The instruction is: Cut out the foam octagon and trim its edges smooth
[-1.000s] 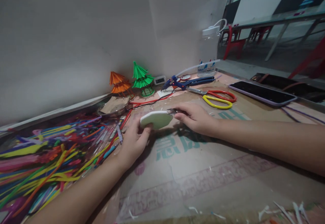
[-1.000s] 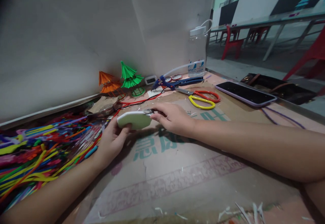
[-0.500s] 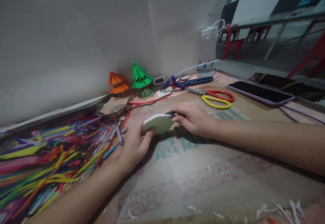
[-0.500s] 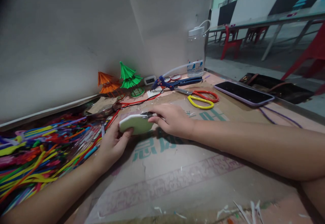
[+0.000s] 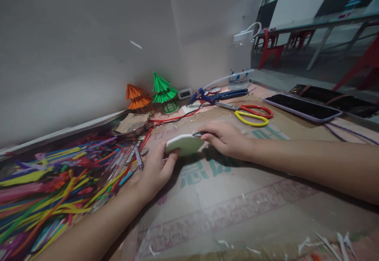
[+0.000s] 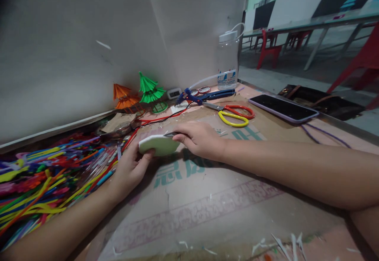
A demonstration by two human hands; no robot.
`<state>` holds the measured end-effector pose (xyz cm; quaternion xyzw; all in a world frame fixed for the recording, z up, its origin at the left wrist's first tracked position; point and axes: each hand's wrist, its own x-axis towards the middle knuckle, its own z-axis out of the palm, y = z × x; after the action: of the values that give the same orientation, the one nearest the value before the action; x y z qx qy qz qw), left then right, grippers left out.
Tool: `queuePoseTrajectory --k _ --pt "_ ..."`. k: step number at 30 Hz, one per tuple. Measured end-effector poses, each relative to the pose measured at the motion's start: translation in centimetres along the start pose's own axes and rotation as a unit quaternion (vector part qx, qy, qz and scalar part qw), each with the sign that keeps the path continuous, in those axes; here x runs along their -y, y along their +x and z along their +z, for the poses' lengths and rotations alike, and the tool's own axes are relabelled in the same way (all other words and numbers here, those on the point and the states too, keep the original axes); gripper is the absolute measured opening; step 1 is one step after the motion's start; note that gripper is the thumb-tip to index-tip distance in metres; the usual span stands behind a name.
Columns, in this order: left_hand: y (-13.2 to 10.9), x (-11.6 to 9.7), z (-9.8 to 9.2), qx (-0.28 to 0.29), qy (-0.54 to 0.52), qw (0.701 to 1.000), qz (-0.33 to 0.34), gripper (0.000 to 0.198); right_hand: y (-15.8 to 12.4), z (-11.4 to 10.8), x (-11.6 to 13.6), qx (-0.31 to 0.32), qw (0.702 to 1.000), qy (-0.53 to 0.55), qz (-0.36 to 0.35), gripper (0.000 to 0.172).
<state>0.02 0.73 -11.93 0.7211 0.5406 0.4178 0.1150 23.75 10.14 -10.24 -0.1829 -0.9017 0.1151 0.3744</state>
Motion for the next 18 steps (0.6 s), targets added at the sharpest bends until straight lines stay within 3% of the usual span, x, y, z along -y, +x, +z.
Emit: queuePoseTrajectory --k 6,18 --pt "0.1 0.4 0.0 -0.007 -0.002 1.0 -0.007 0.027 0.2 0.1 0.1 -0.01 1.0 -0.013 0.008 0.029" --pt "-0.1 -1.4 -0.2 0.007 0.125 0.991 0.055 0.021 -0.1 -0.3 1.2 -0.013 0.998 -0.049 -0.038 0.03"
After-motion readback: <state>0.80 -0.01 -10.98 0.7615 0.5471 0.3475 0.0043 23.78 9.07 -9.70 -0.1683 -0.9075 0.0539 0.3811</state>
